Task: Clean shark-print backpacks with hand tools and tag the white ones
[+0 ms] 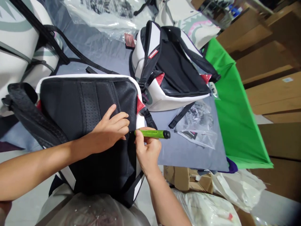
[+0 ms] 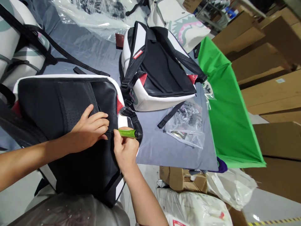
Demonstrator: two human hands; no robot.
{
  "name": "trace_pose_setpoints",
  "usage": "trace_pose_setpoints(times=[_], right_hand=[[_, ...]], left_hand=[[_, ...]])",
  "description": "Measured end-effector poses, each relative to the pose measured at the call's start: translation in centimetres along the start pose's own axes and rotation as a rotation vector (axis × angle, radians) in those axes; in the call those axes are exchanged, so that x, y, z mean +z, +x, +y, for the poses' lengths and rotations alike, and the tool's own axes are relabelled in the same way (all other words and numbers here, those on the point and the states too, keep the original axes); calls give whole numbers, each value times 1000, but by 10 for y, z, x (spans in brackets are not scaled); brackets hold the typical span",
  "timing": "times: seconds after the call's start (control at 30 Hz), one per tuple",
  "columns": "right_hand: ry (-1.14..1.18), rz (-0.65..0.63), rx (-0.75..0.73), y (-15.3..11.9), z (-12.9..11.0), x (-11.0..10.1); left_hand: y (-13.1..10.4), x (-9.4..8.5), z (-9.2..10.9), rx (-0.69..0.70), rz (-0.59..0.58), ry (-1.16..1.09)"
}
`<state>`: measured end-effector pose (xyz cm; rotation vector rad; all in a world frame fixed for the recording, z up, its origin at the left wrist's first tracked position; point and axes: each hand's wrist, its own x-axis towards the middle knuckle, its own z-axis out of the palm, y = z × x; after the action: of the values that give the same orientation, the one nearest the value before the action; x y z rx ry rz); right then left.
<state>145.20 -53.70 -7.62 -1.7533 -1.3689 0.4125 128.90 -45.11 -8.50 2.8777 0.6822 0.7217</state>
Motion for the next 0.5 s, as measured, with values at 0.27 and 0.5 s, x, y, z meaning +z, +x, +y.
trace_pose_setpoints(times=[0.27,0.5], right_hand=[[4,16,-48,3,0,-1],[212,22,23,-25,-5,-24]], left_hand=[[5,-12,-1,52,-53,91],[38,-58,-29,294,-267,286]])
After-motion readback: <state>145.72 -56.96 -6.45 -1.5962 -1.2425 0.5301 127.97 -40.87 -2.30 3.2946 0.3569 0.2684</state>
